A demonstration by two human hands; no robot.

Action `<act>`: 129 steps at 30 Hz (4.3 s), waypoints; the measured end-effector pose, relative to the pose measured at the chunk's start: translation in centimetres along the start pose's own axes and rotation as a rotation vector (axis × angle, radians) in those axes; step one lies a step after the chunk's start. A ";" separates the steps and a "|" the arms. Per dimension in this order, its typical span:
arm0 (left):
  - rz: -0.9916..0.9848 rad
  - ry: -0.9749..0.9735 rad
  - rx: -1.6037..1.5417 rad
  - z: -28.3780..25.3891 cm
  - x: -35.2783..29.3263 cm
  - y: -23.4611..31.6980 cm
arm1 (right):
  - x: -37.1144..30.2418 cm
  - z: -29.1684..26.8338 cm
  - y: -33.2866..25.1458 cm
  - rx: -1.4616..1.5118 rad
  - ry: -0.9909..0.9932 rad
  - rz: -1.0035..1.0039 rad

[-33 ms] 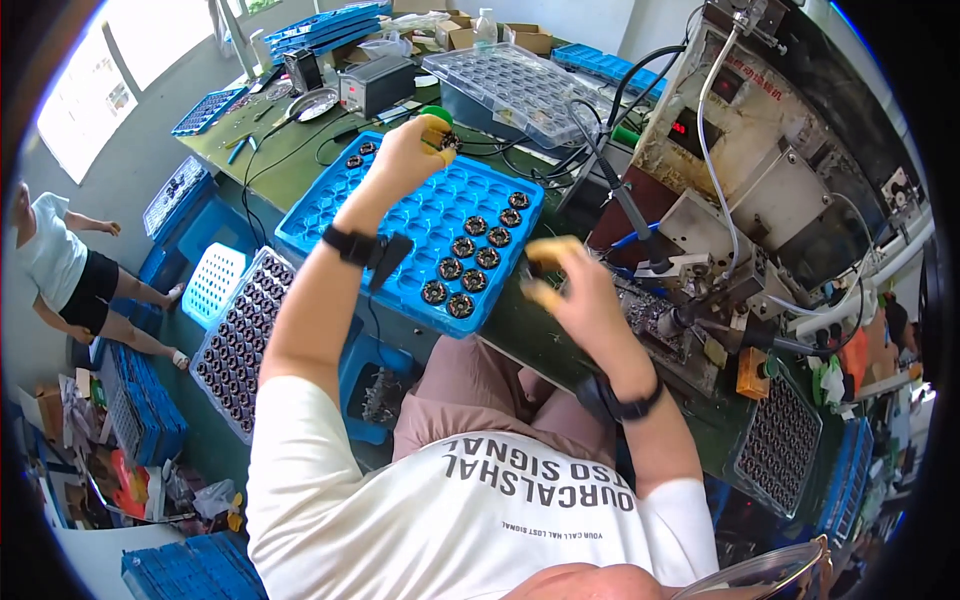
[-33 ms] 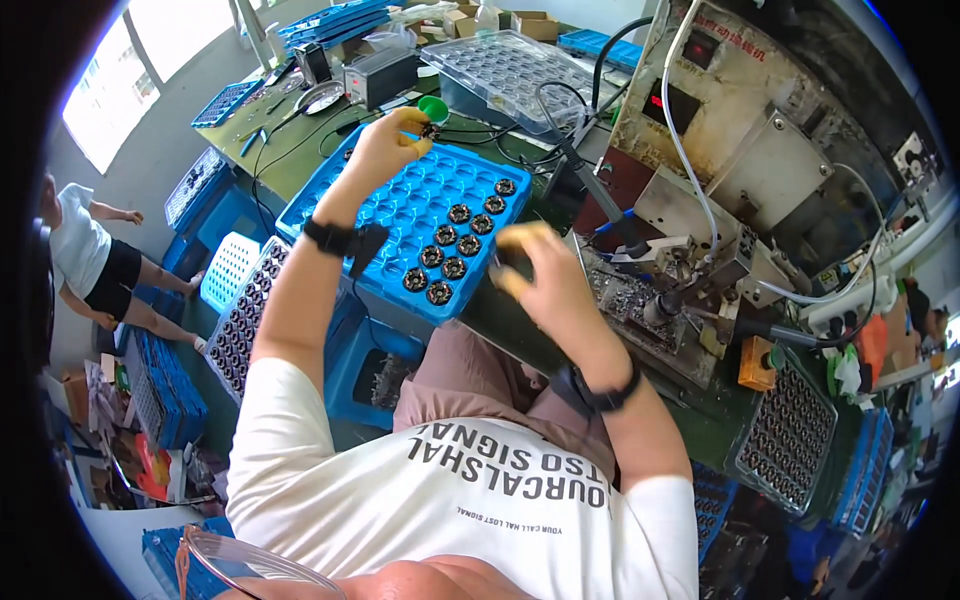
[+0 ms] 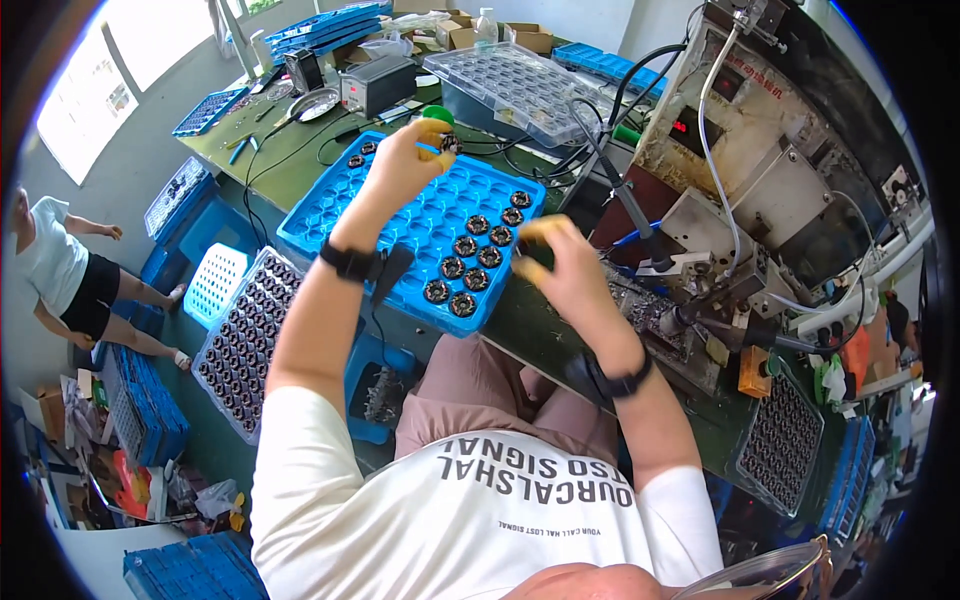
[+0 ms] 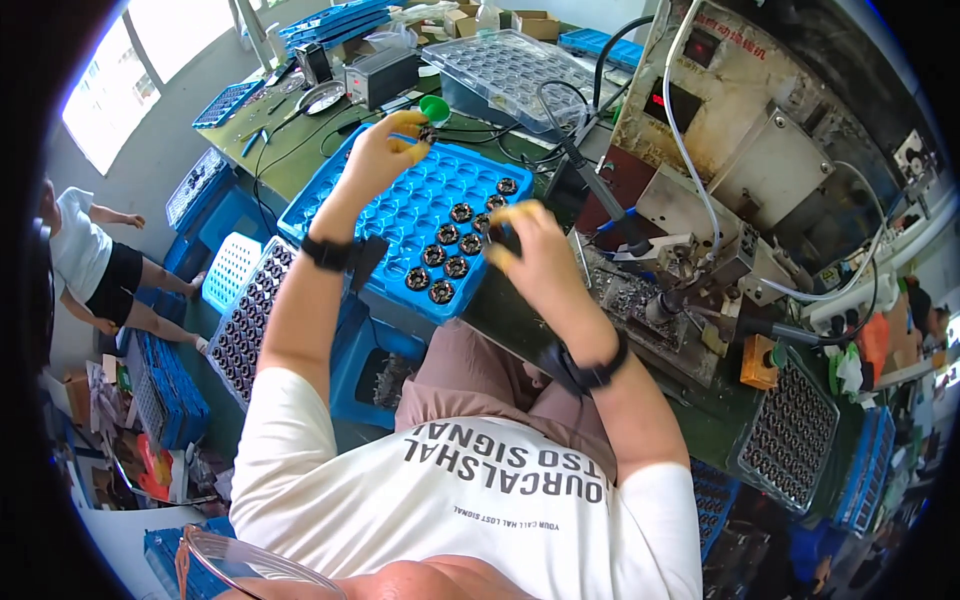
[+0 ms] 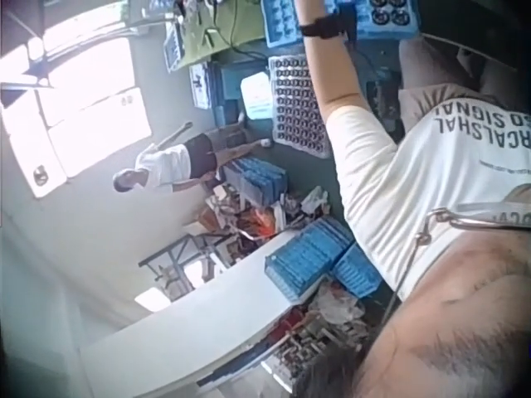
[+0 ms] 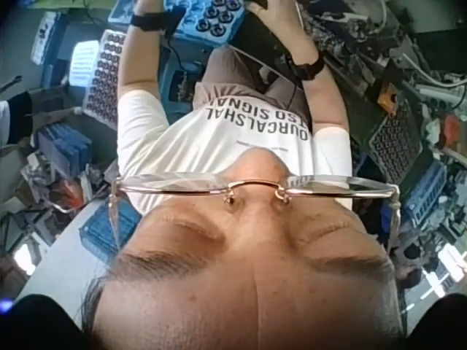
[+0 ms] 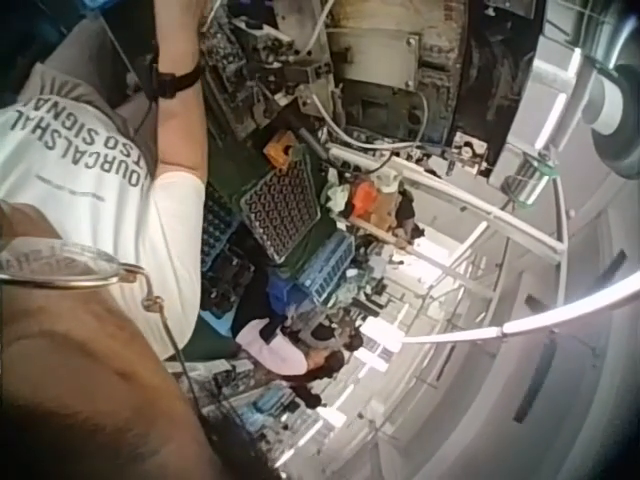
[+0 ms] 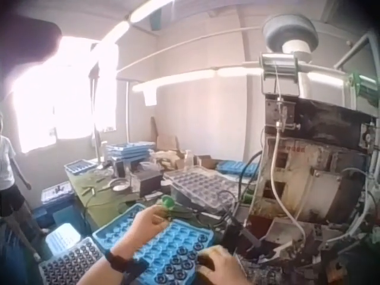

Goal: Assembling electronic components using a specialized press machine and organizing them into trays.

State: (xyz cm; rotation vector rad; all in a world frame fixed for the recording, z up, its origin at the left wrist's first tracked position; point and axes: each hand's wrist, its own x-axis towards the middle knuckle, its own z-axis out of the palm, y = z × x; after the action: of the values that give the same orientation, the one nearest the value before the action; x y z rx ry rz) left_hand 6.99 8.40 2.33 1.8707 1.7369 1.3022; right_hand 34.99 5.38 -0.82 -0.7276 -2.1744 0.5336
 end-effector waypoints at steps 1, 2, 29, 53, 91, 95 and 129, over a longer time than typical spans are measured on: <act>-0.025 0.084 -0.215 -0.5 -2.6 1.2 | 2.2 2.1 1.3 -0.019 0.022 0.033; -0.018 0.130 -0.242 -0.8 -5.0 1.6 | 4.0 3.8 2.2 -0.041 0.042 0.064; 0.353 -0.121 0.069 5.9 -12.7 5.4 | -11.1 -9.6 -3.4 0.077 -0.054 0.143; 0.193 -0.444 0.183 3.0 -3.8 1.7 | -27.7 -12.2 3.9 -0.124 0.669 0.507; 0.337 -0.281 -0.367 20.2 -8.7 17.3 | -19.3 -17.3 3.2 -0.325 0.786 0.492; 0.377 -0.311 -0.272 21.5 -8.3 17.5 | -23.2 -19.5 3.9 -0.407 0.824 0.593; -0.050 -0.260 0.239 -4.2 -13.2 2.1 | -19.1 -17.6 -3.0 0.023 0.059 0.562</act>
State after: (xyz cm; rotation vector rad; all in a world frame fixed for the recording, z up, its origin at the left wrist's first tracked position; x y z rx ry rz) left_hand 6.87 -5.49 0.74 2.0023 1.8485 0.8192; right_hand 57.99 -6.86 1.54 -1.3338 -1.8927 0.8047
